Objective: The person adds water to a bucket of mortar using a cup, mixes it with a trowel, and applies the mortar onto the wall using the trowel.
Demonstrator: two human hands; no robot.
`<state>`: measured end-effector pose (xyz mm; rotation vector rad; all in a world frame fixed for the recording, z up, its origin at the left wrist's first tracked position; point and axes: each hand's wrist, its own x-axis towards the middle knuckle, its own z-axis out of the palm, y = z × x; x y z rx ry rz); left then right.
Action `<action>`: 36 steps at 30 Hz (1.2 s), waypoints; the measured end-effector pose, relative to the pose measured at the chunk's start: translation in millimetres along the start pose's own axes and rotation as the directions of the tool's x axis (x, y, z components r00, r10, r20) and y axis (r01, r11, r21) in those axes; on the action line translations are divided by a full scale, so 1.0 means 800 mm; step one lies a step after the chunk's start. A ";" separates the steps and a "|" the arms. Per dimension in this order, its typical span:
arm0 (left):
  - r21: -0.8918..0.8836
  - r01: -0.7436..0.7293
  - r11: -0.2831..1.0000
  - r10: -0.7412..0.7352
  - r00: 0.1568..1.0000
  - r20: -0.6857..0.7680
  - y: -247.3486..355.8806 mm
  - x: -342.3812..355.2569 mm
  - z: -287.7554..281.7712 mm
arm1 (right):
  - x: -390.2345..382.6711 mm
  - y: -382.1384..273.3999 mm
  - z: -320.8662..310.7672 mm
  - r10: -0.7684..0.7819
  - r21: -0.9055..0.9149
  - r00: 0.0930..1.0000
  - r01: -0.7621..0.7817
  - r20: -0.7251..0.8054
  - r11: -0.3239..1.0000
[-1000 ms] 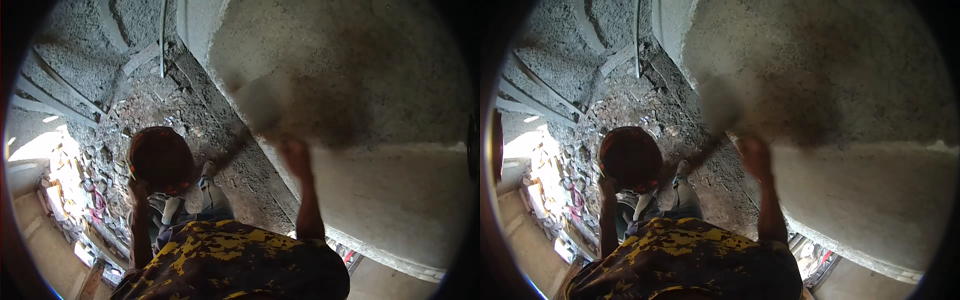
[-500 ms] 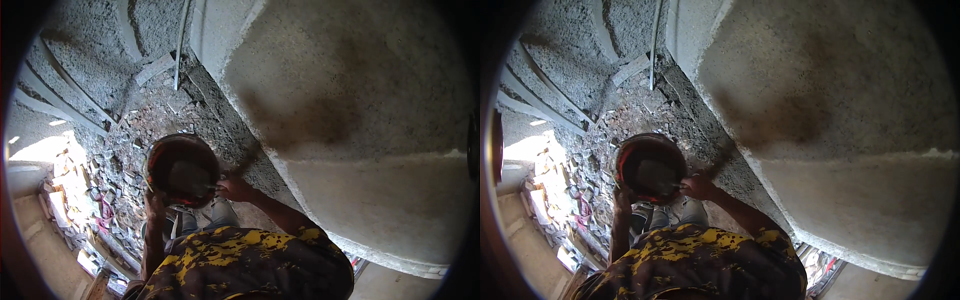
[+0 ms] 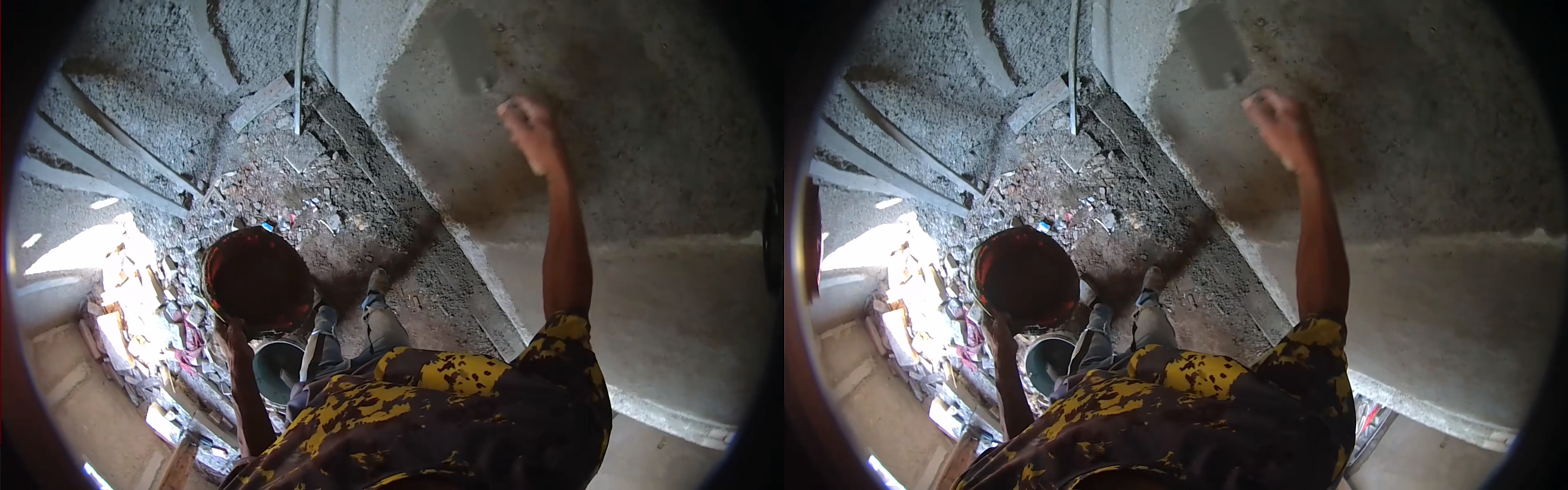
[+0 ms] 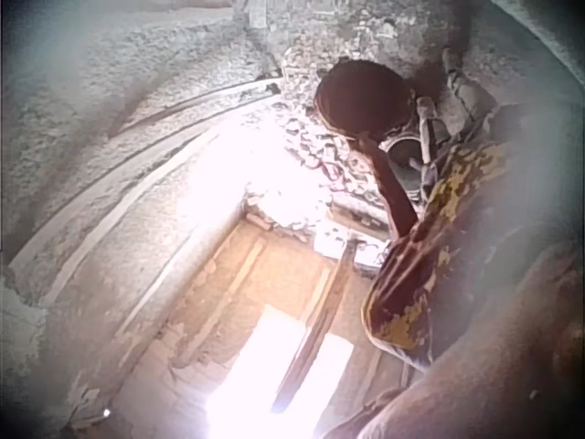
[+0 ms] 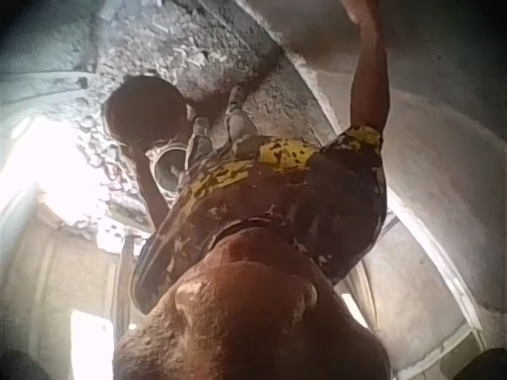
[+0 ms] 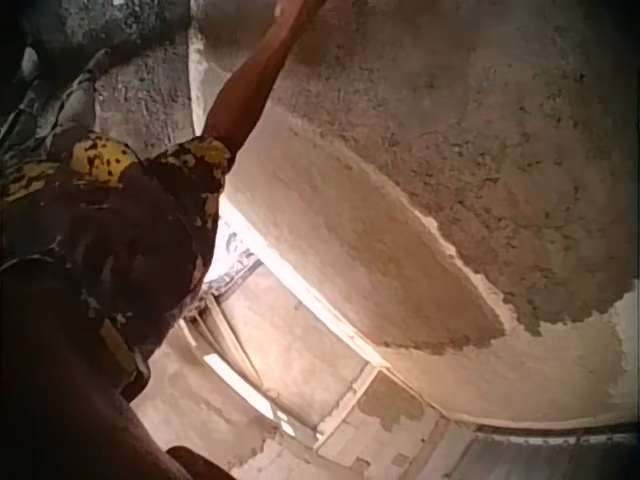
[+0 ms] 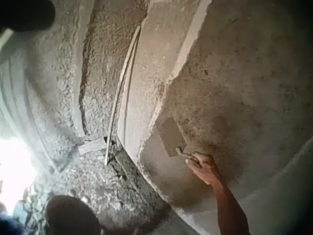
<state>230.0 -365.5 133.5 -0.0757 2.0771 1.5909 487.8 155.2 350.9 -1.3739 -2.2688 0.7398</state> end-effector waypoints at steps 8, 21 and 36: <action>0.095 0.017 0.995 -0.037 0.976 0.214 0.016 -0.020 0.036 | -0.263 0.012 0.349 -0.370 -0.168 0.844 0.460 0.389 0.872; -0.092 0.041 0.995 -0.013 0.957 0.288 -0.021 -0.123 0.031 | -0.363 0.093 0.261 -0.457 0.428 0.472 0.175 0.754 0.887; -0.037 0.068 0.997 -0.061 0.983 0.174 -0.083 -0.280 0.164 | -0.355 0.244 -0.152 -0.282 -0.153 0.958 0.287 0.054 0.946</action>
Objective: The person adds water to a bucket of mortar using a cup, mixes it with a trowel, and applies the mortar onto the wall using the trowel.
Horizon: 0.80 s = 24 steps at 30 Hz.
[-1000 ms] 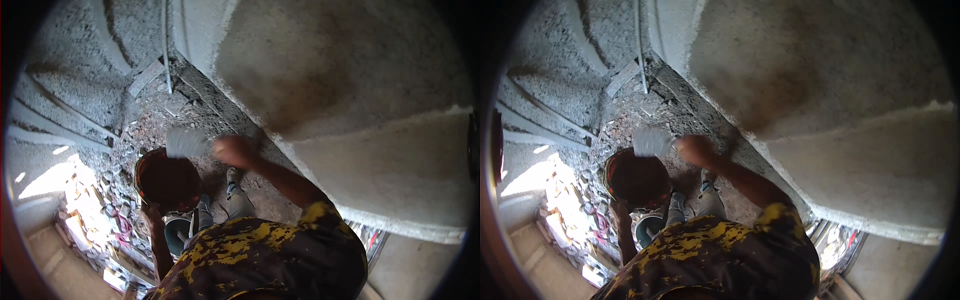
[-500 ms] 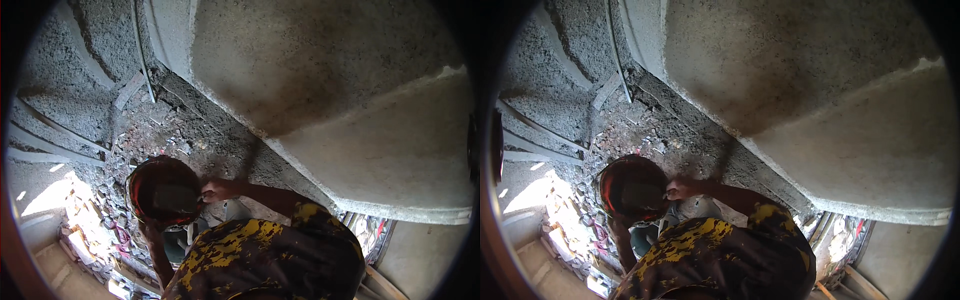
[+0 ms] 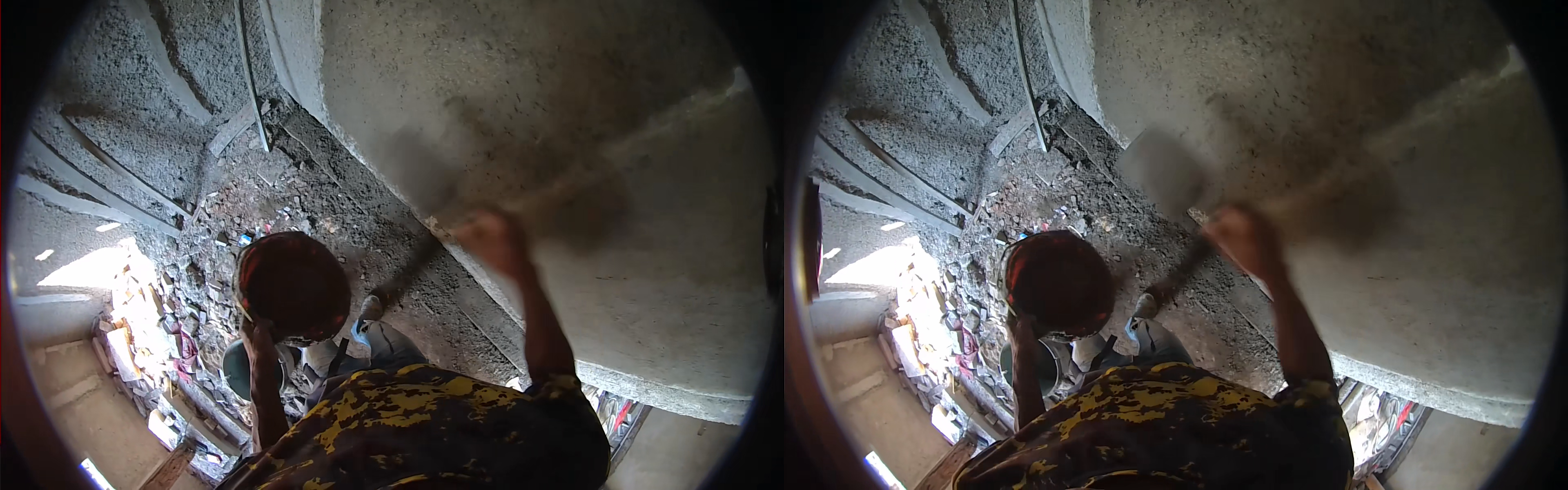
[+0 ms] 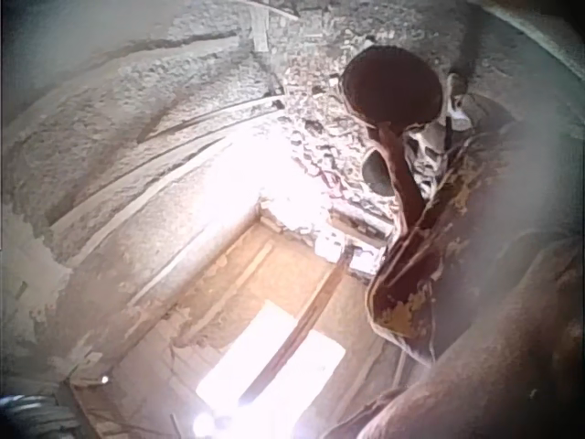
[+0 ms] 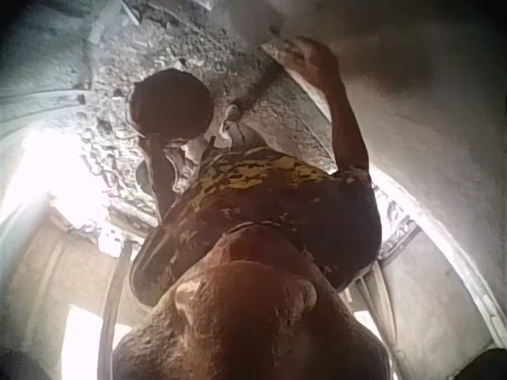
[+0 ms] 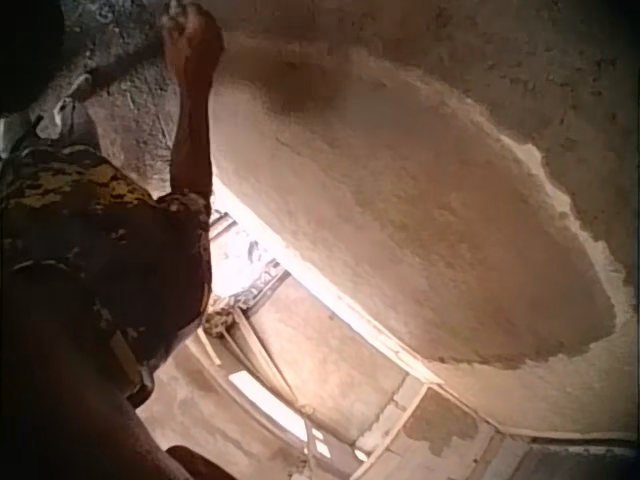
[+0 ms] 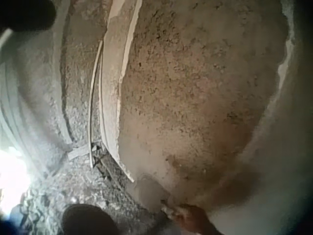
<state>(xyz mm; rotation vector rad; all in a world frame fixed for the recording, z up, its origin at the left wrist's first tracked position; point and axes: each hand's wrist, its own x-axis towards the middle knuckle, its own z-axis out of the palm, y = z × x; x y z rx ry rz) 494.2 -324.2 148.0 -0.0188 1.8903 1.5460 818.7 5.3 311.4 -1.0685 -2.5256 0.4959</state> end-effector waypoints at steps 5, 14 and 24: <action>-0.019 -0.062 0.998 0.065 0.974 0.218 -0.003 -0.051 0.087 | -0.058 0.018 0.266 -0.147 -0.003 0.906 0.161 0.396 0.987; -0.102 -0.077 0.992 0.093 0.982 0.166 -0.044 -0.090 0.081 | -0.111 0.044 0.257 -0.386 0.427 0.627 0.094 0.676 0.899; -0.038 -0.073 0.997 0.072 0.997 -0.041 -0.010 -0.126 0.028 | 0.011 0.107 -0.149 0.132 0.066 0.963 -0.119 -0.235 0.991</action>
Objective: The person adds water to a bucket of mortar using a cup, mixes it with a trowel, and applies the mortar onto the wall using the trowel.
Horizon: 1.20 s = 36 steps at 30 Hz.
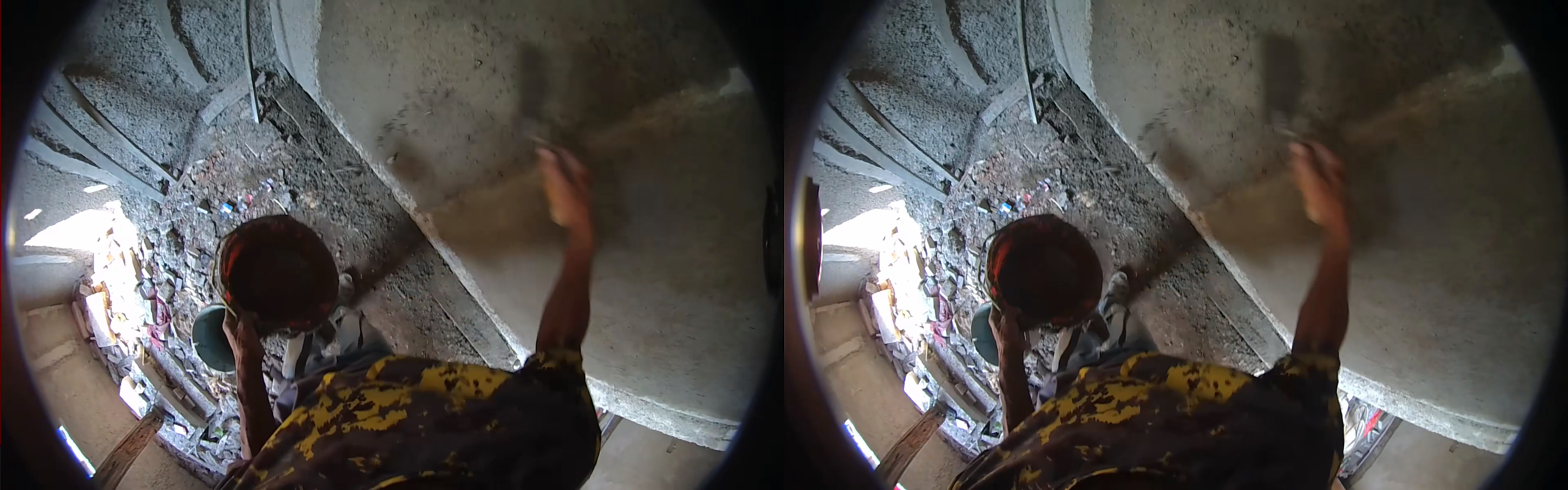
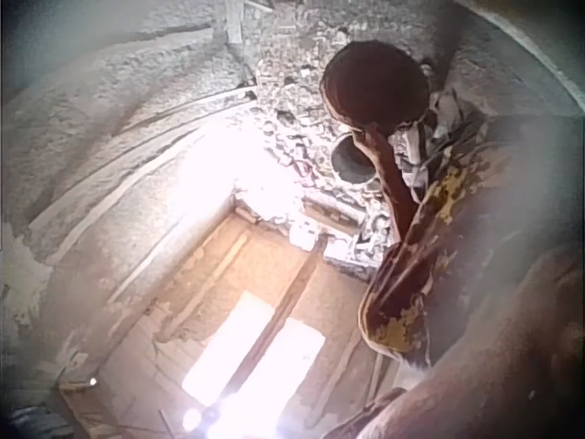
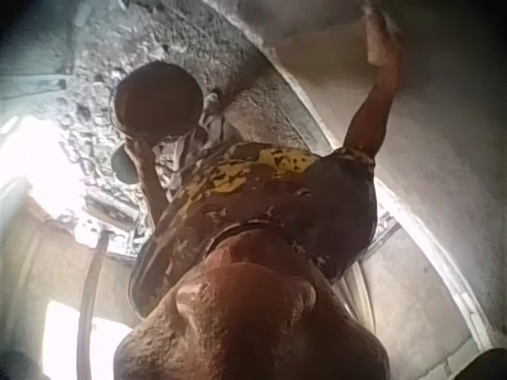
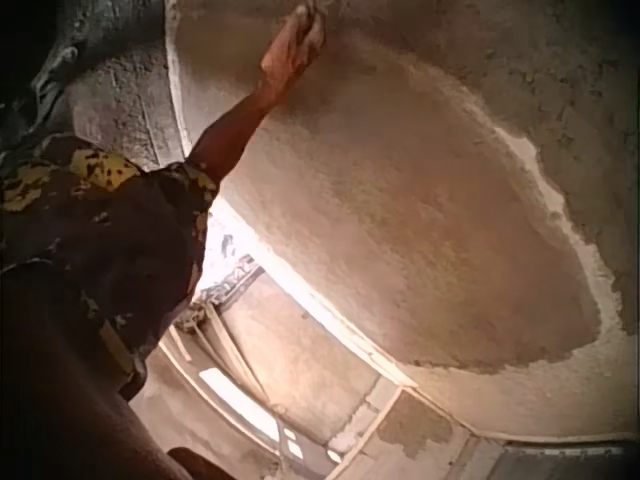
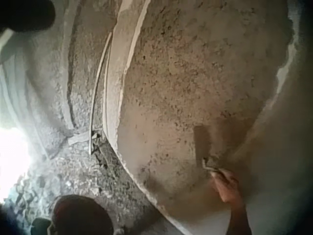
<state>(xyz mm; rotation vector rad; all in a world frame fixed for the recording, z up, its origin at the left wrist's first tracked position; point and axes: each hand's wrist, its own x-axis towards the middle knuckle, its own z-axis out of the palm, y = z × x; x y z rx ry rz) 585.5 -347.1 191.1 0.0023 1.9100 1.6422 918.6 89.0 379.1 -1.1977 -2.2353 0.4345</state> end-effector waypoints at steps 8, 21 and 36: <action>0.085 -0.029 0.996 0.020 0.994 0.112 -0.009 0.011 -0.044 | -0.173 -0.138 0.158 -0.047 -0.011 0.906 0.057 0.422 0.998; 0.032 0.013 0.999 -0.022 0.956 0.293 -0.025 -0.023 -0.120 | -0.405 -0.149 0.404 -0.270 0.225 0.454 0.153 0.849 0.962; 0.050 -0.086 0.995 0.086 0.996 0.009 -0.044 -0.073 -0.096 | -0.131 -0.052 -0.052 0.317 0.019 0.943 -0.320 0.102 0.947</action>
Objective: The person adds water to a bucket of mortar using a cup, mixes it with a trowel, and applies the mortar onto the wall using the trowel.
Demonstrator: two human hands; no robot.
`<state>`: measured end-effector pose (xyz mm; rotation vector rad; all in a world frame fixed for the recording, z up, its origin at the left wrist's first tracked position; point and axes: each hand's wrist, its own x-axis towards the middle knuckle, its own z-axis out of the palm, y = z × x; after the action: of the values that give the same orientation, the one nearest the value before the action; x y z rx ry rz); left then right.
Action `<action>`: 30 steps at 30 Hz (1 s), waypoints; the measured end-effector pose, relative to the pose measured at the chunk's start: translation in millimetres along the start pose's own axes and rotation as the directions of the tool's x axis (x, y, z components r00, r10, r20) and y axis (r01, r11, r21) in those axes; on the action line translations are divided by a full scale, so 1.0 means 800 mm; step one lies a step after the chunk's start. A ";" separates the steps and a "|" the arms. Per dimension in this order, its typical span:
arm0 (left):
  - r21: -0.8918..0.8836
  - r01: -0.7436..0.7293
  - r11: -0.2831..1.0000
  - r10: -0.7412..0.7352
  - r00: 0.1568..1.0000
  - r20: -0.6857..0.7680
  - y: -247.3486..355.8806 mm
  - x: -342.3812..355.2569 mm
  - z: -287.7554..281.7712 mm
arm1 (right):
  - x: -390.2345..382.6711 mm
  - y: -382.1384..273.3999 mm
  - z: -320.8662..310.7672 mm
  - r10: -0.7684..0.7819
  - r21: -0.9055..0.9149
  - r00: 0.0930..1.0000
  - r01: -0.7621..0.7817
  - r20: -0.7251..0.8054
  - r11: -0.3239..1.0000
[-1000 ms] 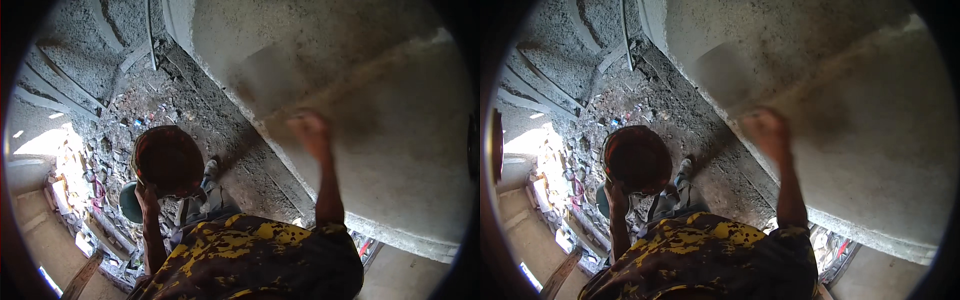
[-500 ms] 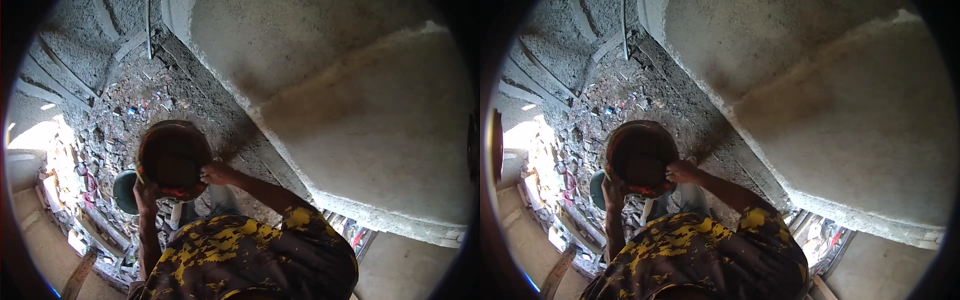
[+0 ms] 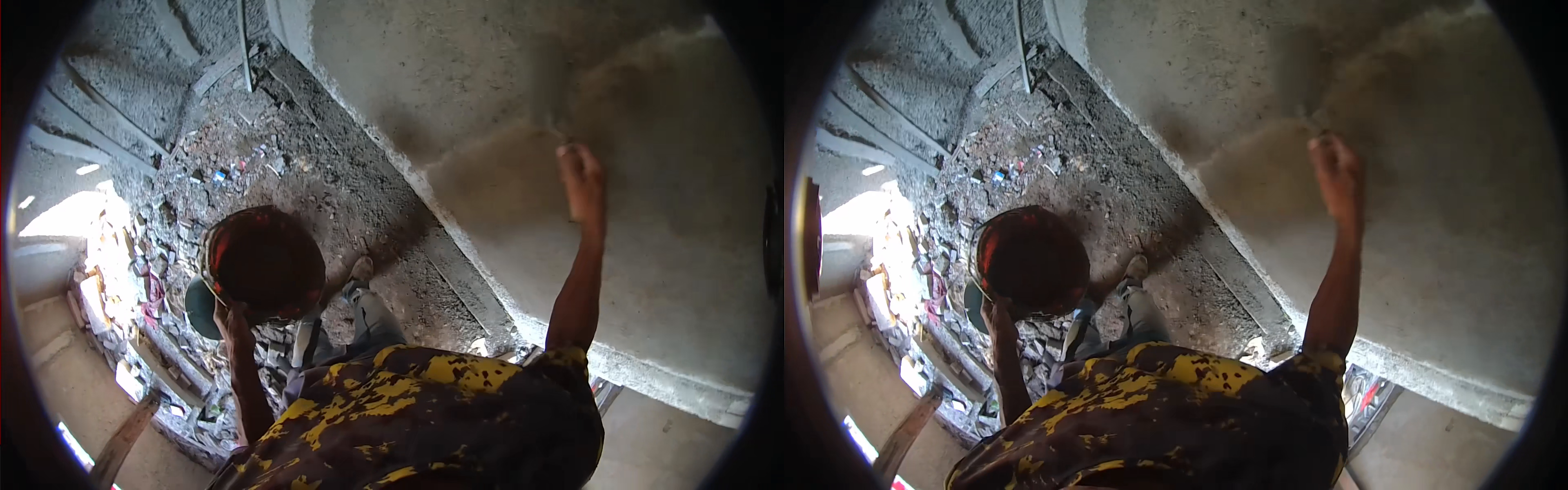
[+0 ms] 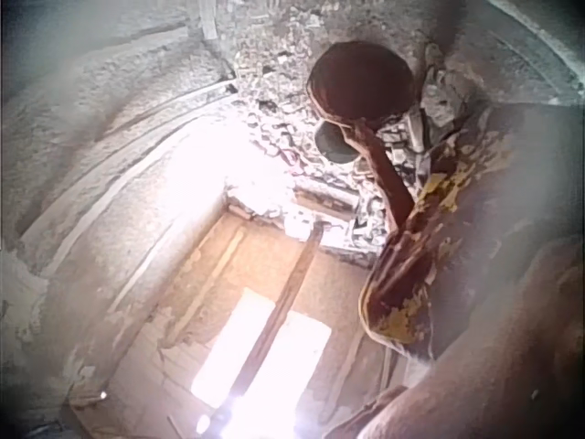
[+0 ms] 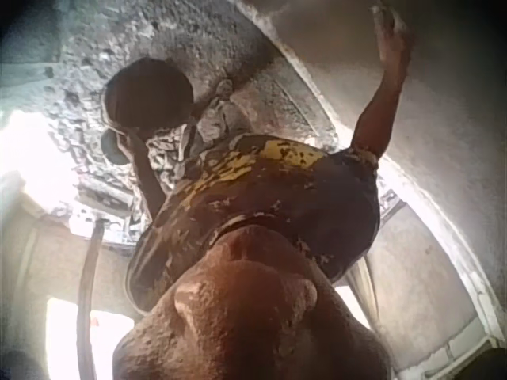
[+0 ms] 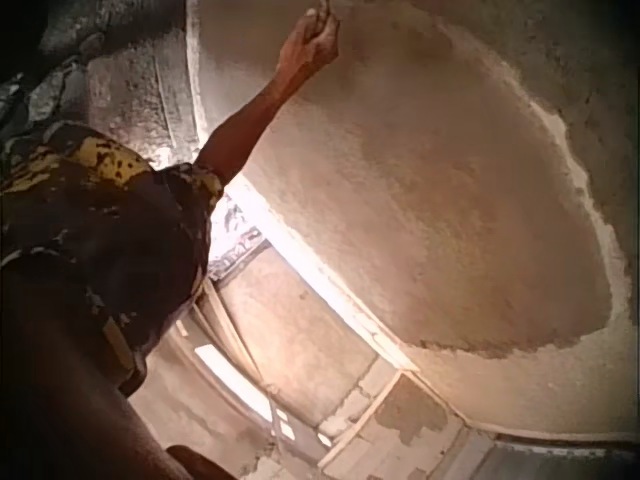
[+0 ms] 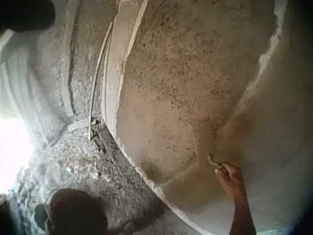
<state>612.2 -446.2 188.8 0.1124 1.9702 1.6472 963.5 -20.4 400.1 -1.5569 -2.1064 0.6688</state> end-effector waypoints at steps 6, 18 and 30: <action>0.081 0.158 0.984 -0.169 0.972 0.160 -0.022 0.022 0.043 | -0.134 0.008 0.259 -0.281 -0.209 0.859 0.396 0.427 0.894; -0.107 0.128 0.986 -0.115 0.986 0.119 -0.009 0.024 0.031 | -0.205 0.053 0.396 -0.432 0.248 0.400 0.434 0.808 0.866; -0.143 0.059 0.988 -0.080 0.986 -0.148 -0.026 0.007 -0.008 | 0.197 -0.012 0.098 -0.033 0.178 0.999 0.039 -0.035 0.983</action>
<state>610.7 -454.7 167.7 -0.1382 1.9389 1.7869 865.8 118.7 353.5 -1.4196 -1.9871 0.7908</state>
